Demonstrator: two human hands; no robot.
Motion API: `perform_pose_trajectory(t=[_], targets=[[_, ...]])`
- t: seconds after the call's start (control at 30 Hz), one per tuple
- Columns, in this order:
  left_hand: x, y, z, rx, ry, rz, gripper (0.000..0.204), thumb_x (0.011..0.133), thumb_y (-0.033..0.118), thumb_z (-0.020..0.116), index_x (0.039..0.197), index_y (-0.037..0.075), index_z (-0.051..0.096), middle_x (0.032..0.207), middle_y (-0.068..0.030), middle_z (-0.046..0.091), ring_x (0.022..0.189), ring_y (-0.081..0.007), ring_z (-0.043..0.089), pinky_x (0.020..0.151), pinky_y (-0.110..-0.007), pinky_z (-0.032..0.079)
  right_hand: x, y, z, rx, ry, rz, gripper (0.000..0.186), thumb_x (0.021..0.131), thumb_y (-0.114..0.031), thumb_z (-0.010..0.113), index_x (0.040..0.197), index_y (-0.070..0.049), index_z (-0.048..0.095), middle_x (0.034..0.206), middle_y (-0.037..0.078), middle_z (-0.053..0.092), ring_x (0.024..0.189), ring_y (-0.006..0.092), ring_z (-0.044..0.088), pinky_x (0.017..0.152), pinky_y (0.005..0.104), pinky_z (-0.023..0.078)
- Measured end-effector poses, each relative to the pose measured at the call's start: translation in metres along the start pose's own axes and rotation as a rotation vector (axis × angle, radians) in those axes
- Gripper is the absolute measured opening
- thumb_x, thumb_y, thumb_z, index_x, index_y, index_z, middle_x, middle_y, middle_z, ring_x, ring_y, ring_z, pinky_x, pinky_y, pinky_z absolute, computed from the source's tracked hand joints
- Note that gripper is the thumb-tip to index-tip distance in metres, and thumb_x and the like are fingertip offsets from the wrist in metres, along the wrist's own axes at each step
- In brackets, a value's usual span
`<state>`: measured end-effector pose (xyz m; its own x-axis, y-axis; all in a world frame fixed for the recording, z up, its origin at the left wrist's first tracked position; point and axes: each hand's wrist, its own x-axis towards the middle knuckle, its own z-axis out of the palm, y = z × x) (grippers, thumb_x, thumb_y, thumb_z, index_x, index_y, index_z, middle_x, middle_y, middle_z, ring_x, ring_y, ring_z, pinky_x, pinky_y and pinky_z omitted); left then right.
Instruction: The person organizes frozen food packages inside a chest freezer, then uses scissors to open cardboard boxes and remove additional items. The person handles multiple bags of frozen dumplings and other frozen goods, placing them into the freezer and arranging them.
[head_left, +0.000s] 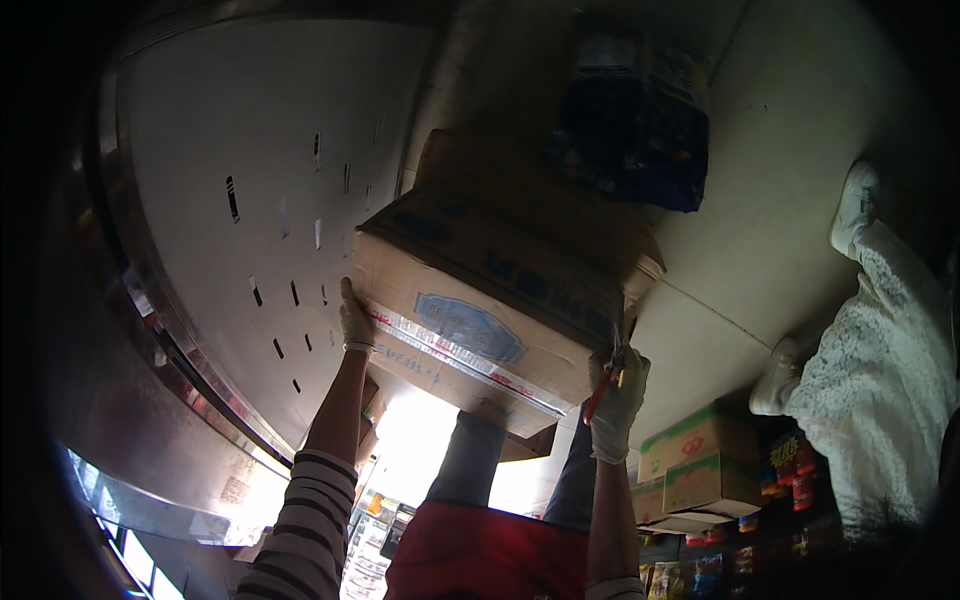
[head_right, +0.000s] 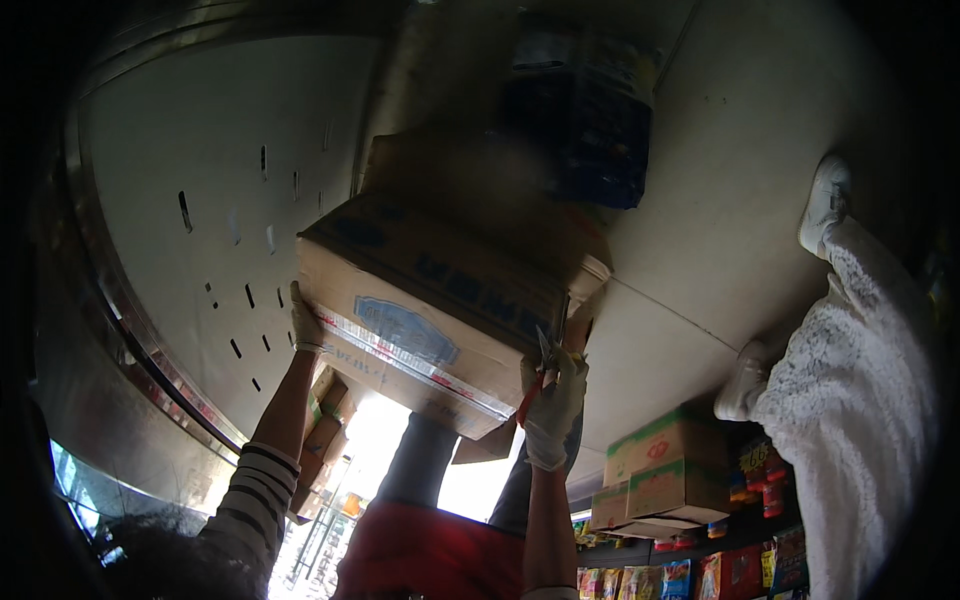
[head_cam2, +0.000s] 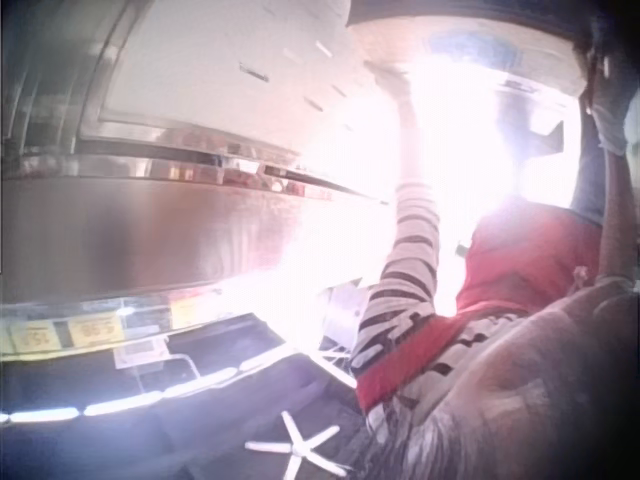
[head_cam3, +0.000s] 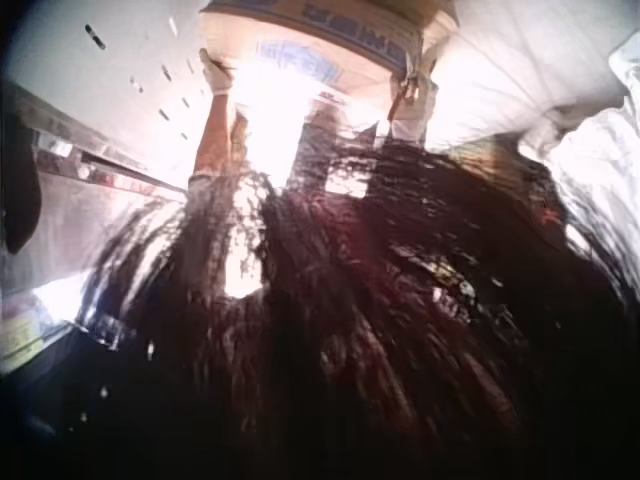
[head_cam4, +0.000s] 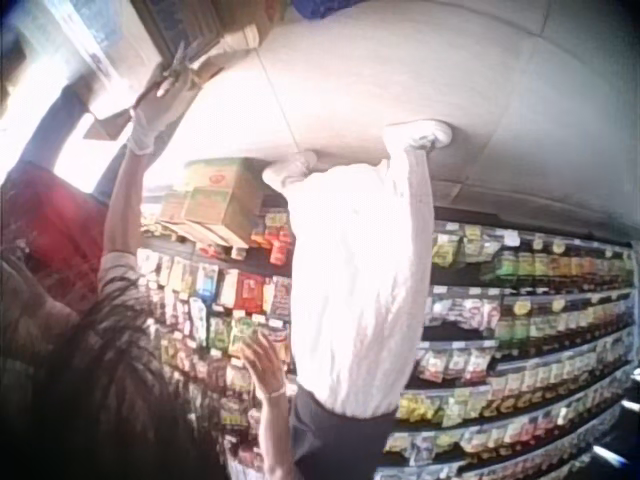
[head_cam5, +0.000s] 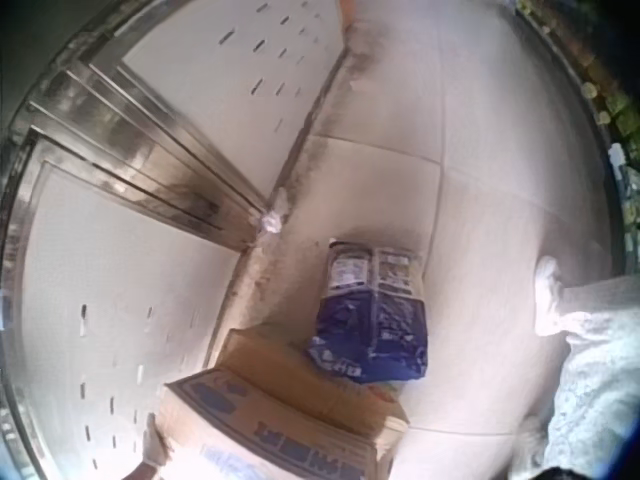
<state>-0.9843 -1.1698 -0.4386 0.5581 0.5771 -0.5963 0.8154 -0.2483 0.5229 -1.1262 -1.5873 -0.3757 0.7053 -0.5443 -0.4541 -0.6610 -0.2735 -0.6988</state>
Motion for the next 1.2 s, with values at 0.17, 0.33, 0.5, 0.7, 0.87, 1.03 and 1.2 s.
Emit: perform_pose_trajectory(t=[0.17, 0.33, 0.5, 0.7, 0.87, 1.03, 1.2], targets=[[-0.002, -0.003, 0.002, -0.108, -0.015, 0.05, 0.063, 0.09, 0.062, 0.046, 0.094, 0.002, 0.063, 0.084, -0.0023, 0.06, 0.074, -0.0131, 0.055, 0.07, -0.028, 0.046, -0.002, -0.004, -0.001, 0.004, 0.0, 0.035, 0.043, 0.076, -0.008, 0.076, 0.113, -0.004, 0.053, 0.094, 0.013, 0.052, 0.085, 0.0268, 0.055, 0.074, 0.036, 0.045], [0.005, -0.014, -0.002, -0.186, -0.08, 0.114, 0.065, 0.094, 0.055, 0.044, 0.128, 0.001, 0.053, 0.119, -0.0087, 0.061, 0.105, -0.02, 0.058, 0.093, -0.033, 0.045, -0.007, -0.01, -0.007, 0.048, -0.028, 0.036, 0.043, 0.077, -0.002, 0.074, 0.115, -0.002, 0.053, 0.095, 0.013, 0.051, 0.086, 0.0257, 0.055, 0.076, 0.0361, 0.045], [0.004, -0.015, -0.002, -0.111, -0.045, 0.188, 0.06, 0.095, 0.052, 0.044, 0.123, 0.001, 0.057, 0.111, -0.0073, 0.062, 0.099, -0.0177, 0.058, 0.09, -0.031, 0.046, -0.005, -0.009, -0.007, 0.024, -0.041, 0.029, 0.045, 0.077, -0.003, 0.074, 0.117, -0.003, 0.053, 0.097, 0.012, 0.05, 0.086, 0.0241, 0.054, 0.075, 0.0352, 0.046], [-0.008, 0.007, 0.007, 0.043, 0.063, 0.093, 0.053, 0.093, 0.054, 0.047, 0.067, 0.009, 0.057, 0.059, 0.0041, 0.042, 0.055, -0.0087, 0.039, 0.054, -0.027, 0.037, 0.002, -0.003, -0.004, 0.007, -0.056, 0.061, 0.046, 0.078, -0.009, 0.075, 0.117, -0.004, 0.051, 0.095, 0.011, 0.049, 0.082, 0.0229, 0.053, 0.071, 0.0345, 0.045], [-0.01, 0.009, 0.009, 0.193, 0.098, 0.226, 0.06, 0.09, 0.059, 0.048, 0.06, 0.007, 0.052, 0.056, 0.0019, 0.042, 0.054, -0.0111, 0.038, 0.052, -0.032, 0.036, 0.004, 0.002, -0.002, -0.014, -0.06, 0.062, 0.045, 0.078, -0.011, 0.075, 0.116, -0.003, 0.051, 0.091, 0.009, 0.047, 0.078, 0.0217, 0.052, 0.07, 0.0345, 0.045], [-0.002, 0.004, 0.002, 0.288, 0.063, 0.165, 0.068, 0.092, 0.06, 0.041, 0.062, 0.0, 0.055, 0.056, -0.0022, 0.047, 0.056, -0.0142, 0.042, 0.055, -0.035, 0.038, 0.002, 0.012, 0.003, -0.032, -0.031, 0.063, 0.046, 0.078, -0.01, 0.075, 0.117, -0.003, 0.052, 0.089, 0.006, 0.046, 0.078, 0.0181, 0.049, 0.072, 0.0322, 0.043], [-0.006, 0.011, 0.007, 0.285, 0.045, 0.11, 0.068, 0.093, 0.058, 0.04, 0.076, -0.004, 0.061, 0.061, -0.0039, 0.052, 0.06, -0.0148, 0.046, 0.06, -0.034, 0.04, 0.0, 0.024, 0.007, 0.095, -0.045, 0.172, 0.048, 0.077, -0.009, 0.076, 0.118, -0.002, 0.052, 0.104, 0.01, 0.053, 0.094, 0.023, 0.053, 0.084, 0.0341, 0.045]])
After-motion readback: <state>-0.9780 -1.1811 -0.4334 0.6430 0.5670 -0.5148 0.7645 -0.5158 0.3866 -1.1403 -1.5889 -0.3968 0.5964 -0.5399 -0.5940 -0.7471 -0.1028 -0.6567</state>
